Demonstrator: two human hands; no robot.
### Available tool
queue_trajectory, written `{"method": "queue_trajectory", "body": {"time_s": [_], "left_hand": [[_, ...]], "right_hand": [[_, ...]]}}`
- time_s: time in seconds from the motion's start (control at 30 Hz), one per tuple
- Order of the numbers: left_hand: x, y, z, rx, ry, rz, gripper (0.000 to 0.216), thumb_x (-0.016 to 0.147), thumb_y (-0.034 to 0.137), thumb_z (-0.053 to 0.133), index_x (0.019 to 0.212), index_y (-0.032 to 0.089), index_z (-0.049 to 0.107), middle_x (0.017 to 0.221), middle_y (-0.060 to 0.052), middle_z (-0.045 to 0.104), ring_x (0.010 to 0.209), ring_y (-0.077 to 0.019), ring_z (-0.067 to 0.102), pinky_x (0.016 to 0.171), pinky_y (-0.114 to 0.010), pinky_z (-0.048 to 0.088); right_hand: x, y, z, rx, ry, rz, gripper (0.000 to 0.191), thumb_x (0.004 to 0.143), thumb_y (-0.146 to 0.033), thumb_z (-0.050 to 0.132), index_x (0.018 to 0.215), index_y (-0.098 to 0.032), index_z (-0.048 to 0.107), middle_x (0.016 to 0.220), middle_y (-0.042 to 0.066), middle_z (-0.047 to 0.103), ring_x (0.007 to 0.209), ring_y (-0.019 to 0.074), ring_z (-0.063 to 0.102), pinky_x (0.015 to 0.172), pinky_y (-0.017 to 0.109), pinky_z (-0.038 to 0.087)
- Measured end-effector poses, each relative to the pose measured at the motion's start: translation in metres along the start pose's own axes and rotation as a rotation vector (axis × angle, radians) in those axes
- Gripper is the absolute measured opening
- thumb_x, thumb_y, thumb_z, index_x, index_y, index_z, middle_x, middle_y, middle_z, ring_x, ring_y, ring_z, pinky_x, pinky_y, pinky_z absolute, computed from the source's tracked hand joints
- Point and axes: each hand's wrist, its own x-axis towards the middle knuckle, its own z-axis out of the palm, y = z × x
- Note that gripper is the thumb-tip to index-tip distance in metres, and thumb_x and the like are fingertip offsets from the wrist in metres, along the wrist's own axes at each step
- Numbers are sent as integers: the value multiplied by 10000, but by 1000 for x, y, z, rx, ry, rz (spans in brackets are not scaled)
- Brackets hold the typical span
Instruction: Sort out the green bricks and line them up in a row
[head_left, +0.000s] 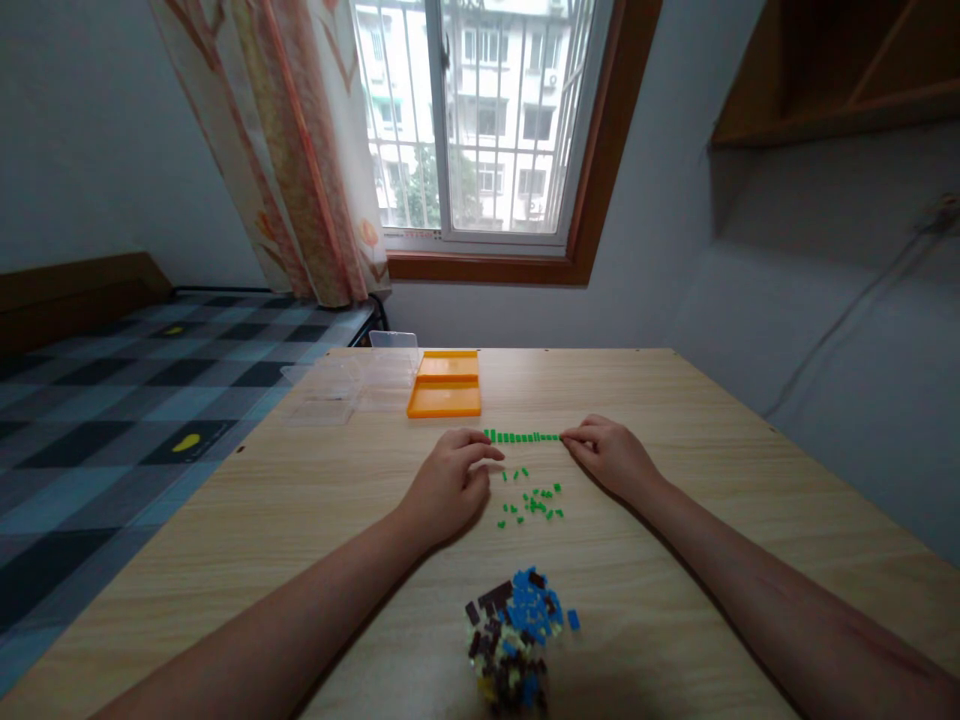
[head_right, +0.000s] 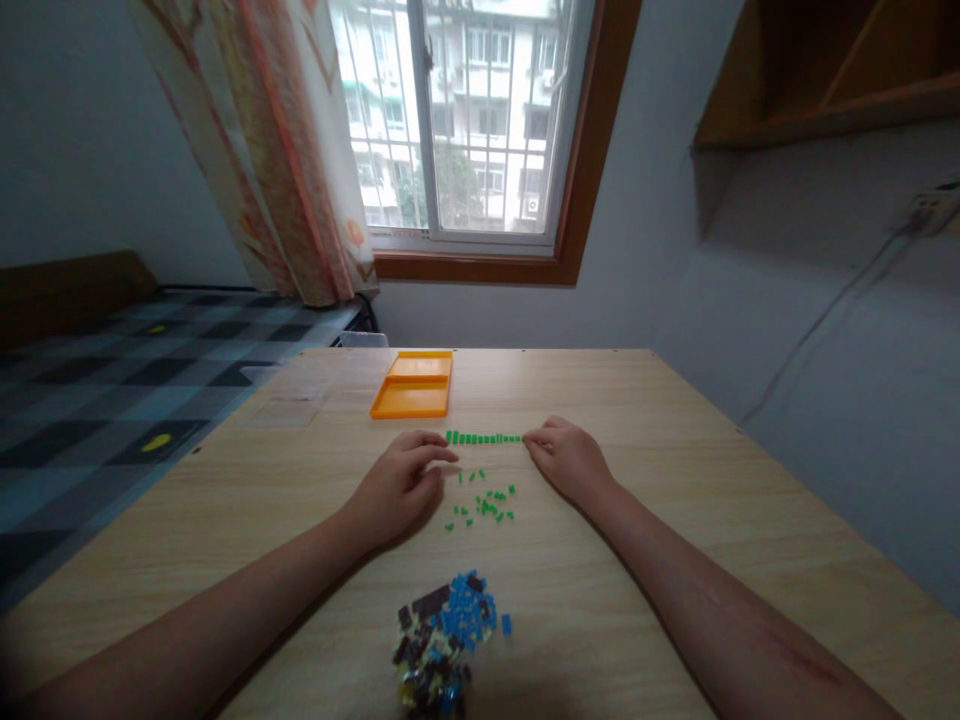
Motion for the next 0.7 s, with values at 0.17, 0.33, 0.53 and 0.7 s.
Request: {"method": "queue_trajectory", "body": {"time_s": [0.17, 0.33, 0.53, 0.7], "left_hand": [[0, -1, 2, -2, 10, 5, 331, 806, 14, 522, 977, 191, 743, 1115, -83, 650, 1093, -235, 585, 1002, -440, 499], [0, -1, 1, -6, 8, 4, 339, 805, 1, 523, 984, 187, 744, 1117, -85, 649, 1094, -238, 585, 1004, -441, 495], [0, -2, 1, -6, 5, -7, 349, 795, -12, 530, 982, 187, 747, 1119, -86, 651, 1103, -243, 585, 1006, -450, 494], [0, -1, 2, -2, 9, -1, 349, 785, -14, 534, 976, 191, 742, 1108, -81, 655, 1088, -240, 592, 988, -447, 505]], "right_hand": [[1, 1, -1, 3, -6, -10, 225, 939, -282, 579, 968, -237, 798, 858, 38, 676, 764, 162, 626, 711, 270, 442], [1, 0, -3, 29, 40, -12, 224, 926, -265, 586, 950, -204, 800, 829, 40, 671, 742, 157, 619, 697, 271, 434], [1, 0, -3, -24, 53, 13, 232, 914, -240, 577, 860, -203, 800, 797, 44, 659, 736, 161, 610, 691, 267, 425], [2, 0, -2, -32, 38, 2, 244, 924, -243, 565, 858, -208, 797, 788, 39, 660, 726, 156, 607, 695, 258, 428]]}}
